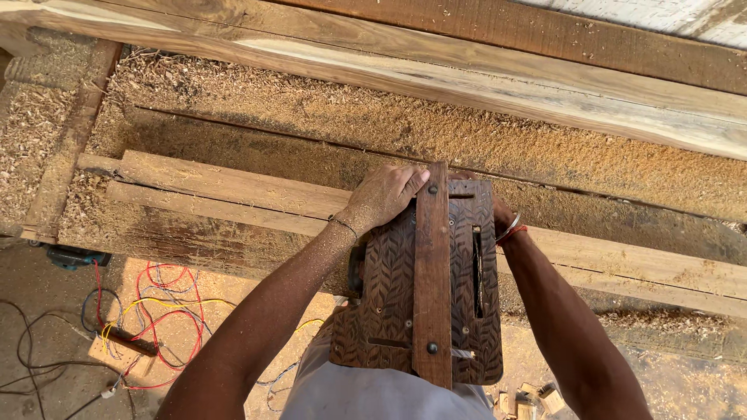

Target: The person tightens a bolt on a wooden guide fixed to a circular saw base, repositions the saw, and cuts a wooden plank with it. They then re-seat the wooden guide on the saw and measure the cut piece with a folding ruler.

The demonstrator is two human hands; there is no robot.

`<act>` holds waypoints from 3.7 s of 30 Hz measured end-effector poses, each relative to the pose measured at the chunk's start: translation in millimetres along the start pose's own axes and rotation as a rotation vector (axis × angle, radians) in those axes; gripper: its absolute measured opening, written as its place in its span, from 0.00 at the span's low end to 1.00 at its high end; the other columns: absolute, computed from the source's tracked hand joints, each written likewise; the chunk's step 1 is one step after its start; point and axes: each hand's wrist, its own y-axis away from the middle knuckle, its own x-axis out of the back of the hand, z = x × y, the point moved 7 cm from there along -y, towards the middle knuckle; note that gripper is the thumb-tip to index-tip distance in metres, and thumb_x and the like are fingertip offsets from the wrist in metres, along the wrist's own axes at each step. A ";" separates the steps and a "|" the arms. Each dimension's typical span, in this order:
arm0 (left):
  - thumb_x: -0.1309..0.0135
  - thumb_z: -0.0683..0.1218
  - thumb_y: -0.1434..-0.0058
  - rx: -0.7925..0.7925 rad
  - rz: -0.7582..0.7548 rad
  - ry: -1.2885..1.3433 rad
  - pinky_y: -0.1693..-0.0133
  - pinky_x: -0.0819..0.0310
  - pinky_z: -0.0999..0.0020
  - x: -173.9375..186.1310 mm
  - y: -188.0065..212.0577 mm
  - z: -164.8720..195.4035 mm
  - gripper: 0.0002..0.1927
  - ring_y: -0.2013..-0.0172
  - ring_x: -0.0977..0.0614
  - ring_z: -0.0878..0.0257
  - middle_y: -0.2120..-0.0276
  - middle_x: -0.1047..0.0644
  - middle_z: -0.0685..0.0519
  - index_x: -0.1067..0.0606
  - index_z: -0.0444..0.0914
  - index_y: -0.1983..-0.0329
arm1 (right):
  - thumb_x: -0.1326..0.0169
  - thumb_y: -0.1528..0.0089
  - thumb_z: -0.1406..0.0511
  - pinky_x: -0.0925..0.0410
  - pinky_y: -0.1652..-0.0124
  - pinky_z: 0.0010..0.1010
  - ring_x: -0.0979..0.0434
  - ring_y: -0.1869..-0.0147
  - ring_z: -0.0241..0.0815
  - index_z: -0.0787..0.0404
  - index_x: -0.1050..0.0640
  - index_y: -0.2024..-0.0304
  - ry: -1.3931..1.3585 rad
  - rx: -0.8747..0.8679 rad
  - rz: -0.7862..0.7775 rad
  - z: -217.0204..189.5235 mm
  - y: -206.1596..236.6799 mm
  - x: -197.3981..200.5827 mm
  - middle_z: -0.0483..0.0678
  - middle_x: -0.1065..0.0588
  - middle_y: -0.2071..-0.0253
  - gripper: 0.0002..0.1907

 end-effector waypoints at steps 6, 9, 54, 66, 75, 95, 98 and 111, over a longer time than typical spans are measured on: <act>0.76 0.68 0.27 0.004 -0.015 -0.022 0.53 0.24 0.49 -0.4 0.4 -0.6 0.39 0.65 0.17 0.49 0.73 0.22 0.44 0.20 0.38 0.51 | 0.34 0.40 0.59 0.25 0.46 0.37 0.22 0.42 0.44 0.66 0.29 0.35 0.047 0.021 -0.142 10.8 -3.9 8.3 0.54 0.24 0.40 0.35; 0.76 0.68 0.27 0.012 0.002 -0.012 0.52 0.24 0.51 -1.7 0.2 -5.0 0.39 0.65 0.16 0.51 0.72 0.21 0.45 0.22 0.37 0.49 | 0.32 0.40 0.60 0.25 0.46 0.36 0.23 0.42 0.42 0.66 0.27 0.37 0.162 0.244 -0.402 -4.3 -0.1 -7.3 0.53 0.25 0.42 0.33; 0.58 0.85 0.50 -0.212 -0.385 0.060 0.49 0.23 0.53 2.3 -39.4 -25.1 0.54 0.58 0.20 0.51 0.66 0.24 0.43 0.21 0.29 0.61 | 0.31 0.52 0.54 0.18 0.67 0.36 0.12 0.57 0.40 0.50 0.26 0.37 0.992 -0.157 0.810 30.3 289.8 -199.9 0.48 0.17 0.54 0.40; 0.62 0.87 0.55 -0.226 -0.284 0.208 0.46 0.26 0.52 11.7 -24.8 -7.1 0.55 0.57 0.17 0.58 0.66 0.21 0.49 0.18 0.37 0.52 | 0.31 0.50 0.54 0.19 0.66 0.35 0.12 0.60 0.41 0.54 0.22 0.40 1.042 -0.045 0.814 25.7 289.4 -202.0 0.48 0.17 0.54 0.35; 0.60 0.87 0.53 -0.210 -0.220 0.181 0.45 0.27 0.52 11.3 -24.5 -10.5 0.59 0.51 0.17 0.53 0.59 0.19 0.45 0.21 0.34 0.43 | 0.34 0.48 0.55 0.20 0.62 0.35 0.12 0.58 0.43 0.55 0.25 0.37 1.028 -0.078 0.805 31.4 292.0 -199.7 0.51 0.17 0.56 0.36; 0.62 0.86 0.52 -0.192 -0.143 0.087 0.45 0.25 0.52 9.9 -22.2 -5.7 0.55 0.49 0.16 0.54 0.52 0.16 0.48 0.21 0.43 0.40 | 0.39 0.43 0.54 0.21 0.58 0.41 0.13 0.52 0.51 0.56 0.28 0.35 0.932 -0.182 0.847 29.3 301.4 -201.2 0.58 0.17 0.56 0.35; 0.64 0.86 0.55 -0.124 -0.170 0.040 0.47 0.22 0.54 7.3 -21.9 -9.7 0.55 0.54 0.14 0.56 0.56 0.15 0.50 0.21 0.47 0.40 | 0.40 0.43 0.54 0.20 0.57 0.41 0.13 0.51 0.52 0.57 0.29 0.36 0.932 -0.148 0.828 29.9 300.2 -201.4 0.58 0.17 0.55 0.34; 0.65 0.86 0.54 -0.119 -0.162 -0.003 0.47 0.21 0.55 1.8 -21.6 -13.6 0.56 0.55 0.13 0.57 0.56 0.15 0.50 0.21 0.45 0.40 | 0.41 0.41 0.54 0.21 0.54 0.43 0.14 0.48 0.53 0.58 0.30 0.34 0.938 -0.119 0.811 30.8 301.2 -198.5 0.58 0.18 0.51 0.34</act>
